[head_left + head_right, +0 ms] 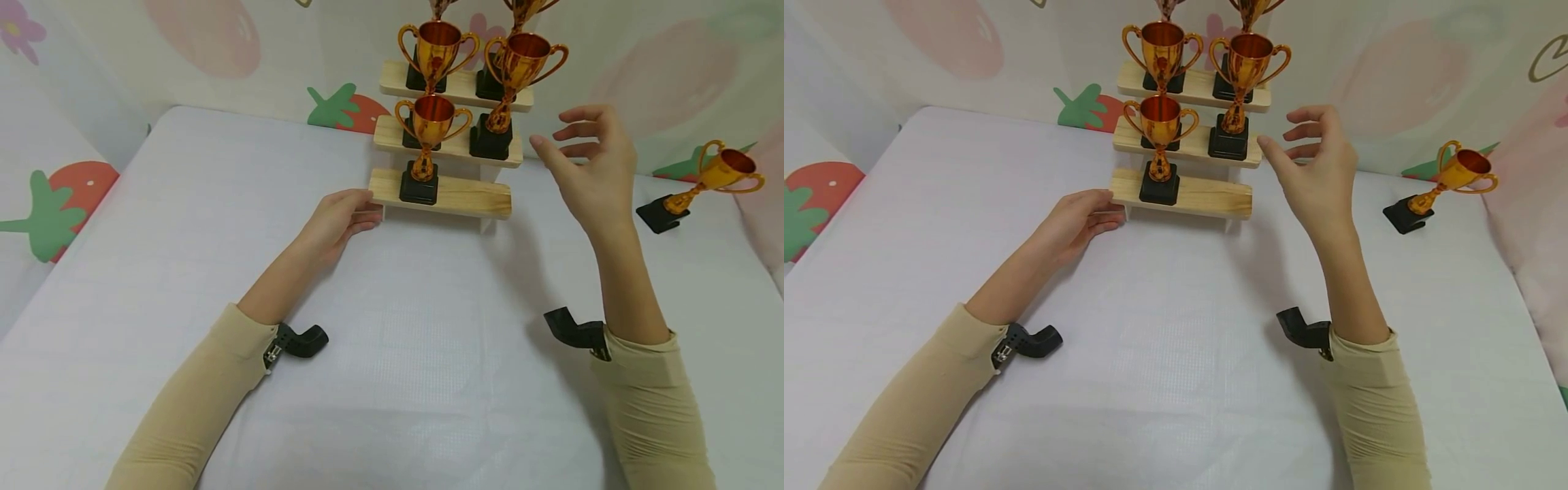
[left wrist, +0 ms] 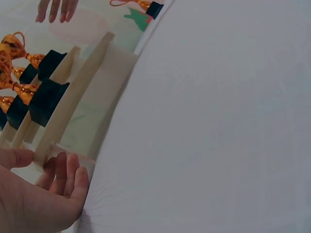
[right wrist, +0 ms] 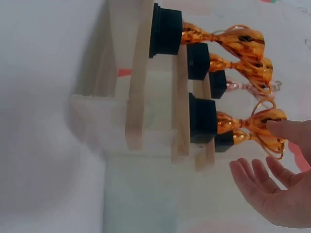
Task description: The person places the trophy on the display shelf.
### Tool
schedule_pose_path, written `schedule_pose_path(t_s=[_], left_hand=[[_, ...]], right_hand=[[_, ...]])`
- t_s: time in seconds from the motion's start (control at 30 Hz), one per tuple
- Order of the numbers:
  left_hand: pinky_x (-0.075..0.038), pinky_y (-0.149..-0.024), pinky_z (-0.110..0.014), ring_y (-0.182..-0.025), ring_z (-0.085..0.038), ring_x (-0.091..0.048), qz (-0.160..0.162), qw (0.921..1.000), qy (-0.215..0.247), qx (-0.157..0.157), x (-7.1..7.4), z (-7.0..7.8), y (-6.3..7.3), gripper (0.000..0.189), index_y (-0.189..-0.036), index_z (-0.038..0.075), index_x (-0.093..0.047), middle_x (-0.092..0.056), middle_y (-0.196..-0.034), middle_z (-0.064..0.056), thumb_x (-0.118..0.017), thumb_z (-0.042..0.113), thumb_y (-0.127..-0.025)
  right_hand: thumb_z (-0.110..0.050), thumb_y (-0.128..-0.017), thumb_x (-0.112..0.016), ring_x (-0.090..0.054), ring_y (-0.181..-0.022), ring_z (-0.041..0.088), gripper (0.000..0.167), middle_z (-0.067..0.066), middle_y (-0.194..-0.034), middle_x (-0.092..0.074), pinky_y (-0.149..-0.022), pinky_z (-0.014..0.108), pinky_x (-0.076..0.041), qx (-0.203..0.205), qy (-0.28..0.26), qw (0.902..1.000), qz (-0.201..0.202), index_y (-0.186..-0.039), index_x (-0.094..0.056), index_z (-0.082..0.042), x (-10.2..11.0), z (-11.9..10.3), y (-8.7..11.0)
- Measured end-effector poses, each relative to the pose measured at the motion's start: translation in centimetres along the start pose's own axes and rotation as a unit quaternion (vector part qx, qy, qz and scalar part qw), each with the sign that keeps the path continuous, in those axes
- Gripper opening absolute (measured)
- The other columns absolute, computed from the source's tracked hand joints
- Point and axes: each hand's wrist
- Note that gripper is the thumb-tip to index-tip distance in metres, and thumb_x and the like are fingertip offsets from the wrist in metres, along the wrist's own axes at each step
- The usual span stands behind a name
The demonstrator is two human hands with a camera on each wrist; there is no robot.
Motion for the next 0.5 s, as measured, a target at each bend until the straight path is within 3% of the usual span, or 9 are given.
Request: schedule_pose_path(t_s=[0.3,0.5], left_hand=[[-0.052,-0.110,-0.031,-0.099,-0.013,-0.063,0.002,1.0000,0.001,0.000,-0.1,0.0,0.0,0.045,-0.153,-0.007,-0.043,-0.058,-0.123,-0.010,-0.043,0.016,-0.115],[-0.054,-0.108,-0.029,-0.100,-0.013,-0.062,0.002,1.0000,-0.001,-0.003,-0.1,0.0,0.1,0.045,-0.153,-0.007,-0.044,-0.057,-0.123,-0.010,-0.043,0.017,-0.115]], right_hand=[[-0.025,-0.098,-0.077,-0.060,-0.093,0.001,0.040,-0.013,-0.114,-0.058,-0.084,0.019,-0.054,0.003,0.011,0.9997,0.023,-0.133,-0.061,-0.012,0.8,1.0,-0.5],[-0.027,-0.098,-0.076,-0.060,-0.095,0.001,0.038,-0.012,-0.117,-0.059,-0.087,0.021,-0.054,-0.028,0.007,0.9989,0.038,-0.133,-0.062,-0.019,1.9,2.0,-1.2]])
Point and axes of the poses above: each hand's wrist, its own y-axis away from the middle knuckle, its own x-axis out of the back of the hand, z = x × y
